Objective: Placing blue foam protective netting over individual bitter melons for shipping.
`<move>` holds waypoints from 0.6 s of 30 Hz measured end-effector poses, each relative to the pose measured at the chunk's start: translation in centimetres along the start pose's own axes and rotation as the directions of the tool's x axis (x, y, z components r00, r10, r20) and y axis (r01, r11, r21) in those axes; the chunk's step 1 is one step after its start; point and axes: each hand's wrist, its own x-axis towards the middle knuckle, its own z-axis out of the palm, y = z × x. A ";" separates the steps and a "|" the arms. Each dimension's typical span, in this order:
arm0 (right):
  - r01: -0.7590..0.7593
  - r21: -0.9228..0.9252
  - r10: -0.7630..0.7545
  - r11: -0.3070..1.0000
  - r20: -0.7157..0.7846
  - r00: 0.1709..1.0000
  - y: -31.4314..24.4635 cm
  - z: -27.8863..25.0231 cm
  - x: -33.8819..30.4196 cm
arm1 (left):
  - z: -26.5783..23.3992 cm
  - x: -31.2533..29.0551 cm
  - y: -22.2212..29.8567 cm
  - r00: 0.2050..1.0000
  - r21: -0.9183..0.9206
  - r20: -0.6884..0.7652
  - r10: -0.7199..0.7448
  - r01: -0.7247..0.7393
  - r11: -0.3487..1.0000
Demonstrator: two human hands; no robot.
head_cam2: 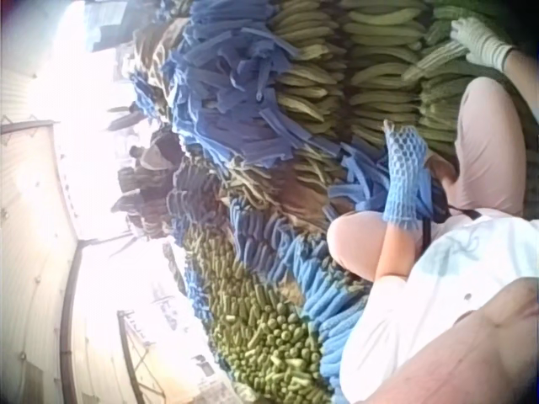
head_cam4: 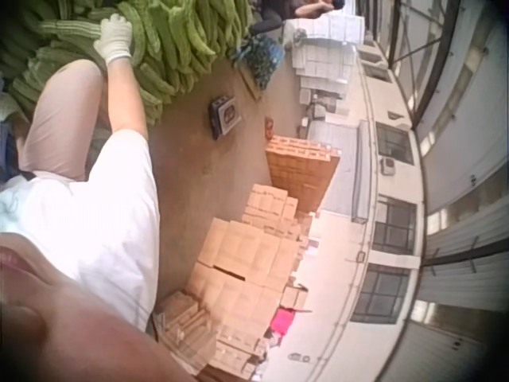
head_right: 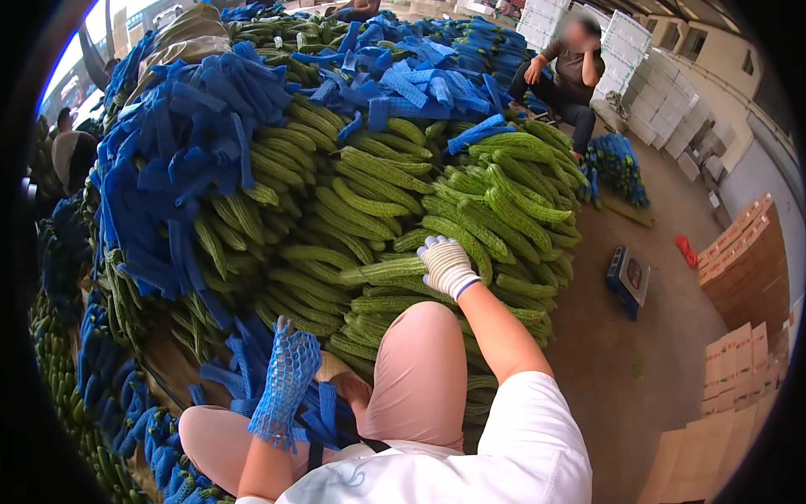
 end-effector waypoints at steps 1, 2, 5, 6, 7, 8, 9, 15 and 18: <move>-0.035 0.101 0.044 0.994 -0.083 0.996 0.1 -0.8 -0.3 | 0.7 -0.4 1.0 1.000 0.002 -0.005 -0.004 0.004 1.000; -0.081 0.247 0.121 0.966 -0.151 0.981 -0.2 -1.3 -0.4 | 2.2 -0.3 2.1 0.997 0.125 0.022 0.080 -0.082 0.989; 0.013 0.774 0.327 0.633 -0.282 0.902 -3.4 0.8 0.4 | 4.4 -4.2 3.1 0.940 0.452 0.164 0.299 -0.341 0.824; 0.057 0.995 0.219 0.081 -0.074 0.973 -5.9 1.1 0.7 | 5.7 -4.1 4.4 0.908 0.541 0.221 0.356 -0.418 0.730; -0.034 0.867 -0.007 -0.497 0.036 0.999 -8.8 1.5 0.8 | 7.2 -5.0 5.0 0.870 0.622 0.279 0.406 -0.486 0.614; -0.113 0.775 -0.102 -0.622 0.062 0.993 -12.0 1.0 0.4 | 8.1 -5.4 6.4 0.831 0.699 0.328 0.449 -0.533 0.477; -0.193 0.667 -0.193 -0.720 0.075 0.978 -14.7 0.5 -0.5 | 8.4 -5.4 8.1 0.786 0.752 0.389 0.481 -0.572 0.327; -0.399 0.277 -0.343 -0.874 0.229 0.911 -24.3 7.4 -2.3 | 0.4 -8.2 3.7 0.968 0.850 0.214 0.129 -0.249 0.463; -0.434 0.161 -0.397 -0.887 0.217 0.892 -26.0 6.9 -3.8 | 2.4 -5.9 5.9 0.962 0.580 0.193 0.195 -0.272 0.768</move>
